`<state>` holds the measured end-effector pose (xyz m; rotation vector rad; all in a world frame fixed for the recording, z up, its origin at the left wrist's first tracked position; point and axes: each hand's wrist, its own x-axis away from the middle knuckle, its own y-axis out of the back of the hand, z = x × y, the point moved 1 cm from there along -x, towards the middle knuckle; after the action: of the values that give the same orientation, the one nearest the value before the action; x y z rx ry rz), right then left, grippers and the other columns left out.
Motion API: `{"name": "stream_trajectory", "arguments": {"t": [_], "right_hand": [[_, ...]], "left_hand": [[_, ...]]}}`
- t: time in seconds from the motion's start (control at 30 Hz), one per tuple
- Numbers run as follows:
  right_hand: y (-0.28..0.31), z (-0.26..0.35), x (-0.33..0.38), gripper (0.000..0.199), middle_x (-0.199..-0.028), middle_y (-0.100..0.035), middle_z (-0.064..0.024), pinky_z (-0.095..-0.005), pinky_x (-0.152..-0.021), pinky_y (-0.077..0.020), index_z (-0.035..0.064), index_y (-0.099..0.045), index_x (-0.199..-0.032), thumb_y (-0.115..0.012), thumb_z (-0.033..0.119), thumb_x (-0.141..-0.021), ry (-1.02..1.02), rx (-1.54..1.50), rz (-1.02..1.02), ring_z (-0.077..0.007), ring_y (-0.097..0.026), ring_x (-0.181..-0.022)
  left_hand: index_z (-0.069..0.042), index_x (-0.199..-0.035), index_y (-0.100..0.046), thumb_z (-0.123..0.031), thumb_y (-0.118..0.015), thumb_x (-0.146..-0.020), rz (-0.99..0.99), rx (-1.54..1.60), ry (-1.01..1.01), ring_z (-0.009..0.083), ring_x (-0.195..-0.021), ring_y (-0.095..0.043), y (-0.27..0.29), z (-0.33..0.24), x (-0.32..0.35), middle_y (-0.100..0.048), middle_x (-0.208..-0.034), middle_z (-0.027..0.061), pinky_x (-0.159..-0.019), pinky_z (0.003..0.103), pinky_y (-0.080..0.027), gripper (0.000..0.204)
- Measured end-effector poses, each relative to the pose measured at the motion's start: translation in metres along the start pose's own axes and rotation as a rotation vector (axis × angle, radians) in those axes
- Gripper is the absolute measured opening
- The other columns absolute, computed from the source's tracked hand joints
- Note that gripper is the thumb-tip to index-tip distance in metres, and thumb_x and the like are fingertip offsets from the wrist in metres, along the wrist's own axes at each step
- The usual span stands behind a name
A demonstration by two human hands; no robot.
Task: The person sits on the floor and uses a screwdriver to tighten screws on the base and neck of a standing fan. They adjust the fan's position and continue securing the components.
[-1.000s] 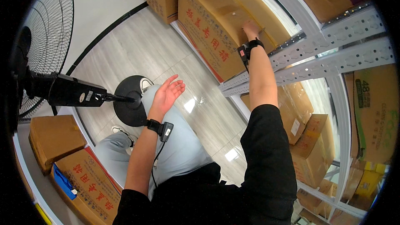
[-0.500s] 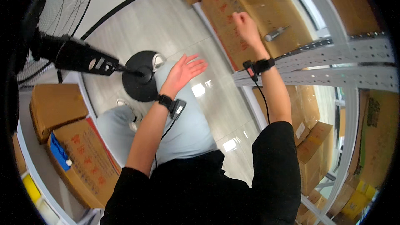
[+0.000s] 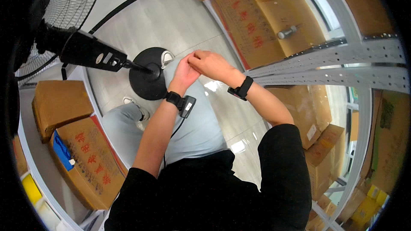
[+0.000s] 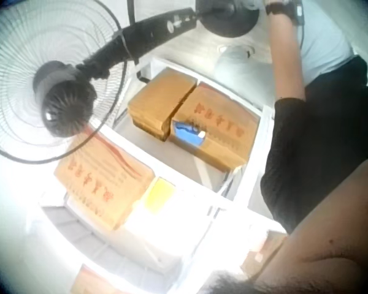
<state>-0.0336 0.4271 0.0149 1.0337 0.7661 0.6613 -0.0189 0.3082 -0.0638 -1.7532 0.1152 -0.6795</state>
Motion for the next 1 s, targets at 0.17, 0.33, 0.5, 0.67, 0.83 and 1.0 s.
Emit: {"name": "stream_trajectory", "arguments": {"t": [0.17,0.33,0.5,0.67,0.83,1.0], "right_hand": [[0.018,-0.004,0.009,0.01,-0.085,-0.059,-0.0086,-0.0367,-0.061,-0.0513,0.0073,-0.055,-0.084,-0.06,0.008,-0.075,0.107,0.027,-0.007,-0.0266,-0.062,-0.078],[0.031,-0.013,0.011,0.009,-0.081,-0.061,-0.0101,-0.0385,-0.068,-0.0508,0.0065,-0.059,-0.086,-0.059,0.008,-0.077,-0.002,-0.084,-0.052,-0.0284,-0.062,-0.081],[0.089,-0.109,0.02,0.02,-0.095,-0.065,-0.0141,-0.0368,-0.077,-0.0509,0.0047,-0.065,-0.101,-0.061,0.009,-0.081,-0.499,0.023,-0.406,-0.0321,-0.063,-0.087],[0.145,-0.25,0.074,0.037,-0.106,-0.063,-0.024,-0.0449,-0.086,-0.0488,0.0055,-0.06,-0.119,-0.054,0.015,-0.084,-0.964,0.479,-0.165,-0.0398,-0.061,-0.097],[0.132,-0.289,0.085,0.024,-0.101,-0.065,-0.0234,-0.0467,-0.079,-0.0516,0.0023,-0.068,-0.101,-0.055,0.013,-0.084,-1.064,0.696,0.076,-0.0391,-0.063,-0.095],[0.119,-0.29,0.083,0.02,-0.097,-0.067,-0.0212,-0.0452,-0.077,-0.0524,0.003,-0.07,-0.092,-0.054,0.01,-0.083,-1.088,0.639,0.112,-0.037,-0.064,-0.093]], "left_hand": [[-0.001,-0.106,-0.053,-0.021,-0.04,-0.099,-0.005,-0.113,0.012,0.0201,-0.102,-0.054,0.002,0.005,0.001,-0.057,-0.108,0.009,-0.091,0.036,-0.044,0.024],[0.004,-0.116,-0.049,-0.021,-0.044,-0.099,0.014,-0.129,0.013,0.0218,-0.106,-0.053,-0.001,0.004,0.0,-0.054,-0.11,0.0124,-0.095,0.036,-0.044,0.03],[0.01,-0.114,-0.049,-0.019,-0.046,-0.098,0.065,-0.244,0.047,0.0274,-0.104,-0.055,-0.004,-0.001,0.007,-0.054,-0.11,0.0176,-0.091,0.037,-0.048,0.033],[0.011,-0.113,-0.05,-0.018,-0.047,-0.097,0.061,-0.182,0.06,0.0283,-0.104,-0.055,-0.012,0.003,0.004,-0.054,-0.109,0.018,-0.093,0.038,-0.048,0.033],[0.011,-0.113,-0.05,-0.017,-0.049,-0.096,0.077,-0.209,0.066,0.0291,-0.105,-0.055,-0.009,0.004,0.0,-0.055,-0.109,0.0183,-0.094,0.037,-0.048,0.033],[0.011,-0.111,-0.051,-0.018,-0.047,-0.096,0.082,-0.254,0.051,0.0292,-0.105,-0.056,-0.011,0.002,0.001,-0.055,-0.109,0.0186,-0.098,0.039,-0.046,0.033]]}}
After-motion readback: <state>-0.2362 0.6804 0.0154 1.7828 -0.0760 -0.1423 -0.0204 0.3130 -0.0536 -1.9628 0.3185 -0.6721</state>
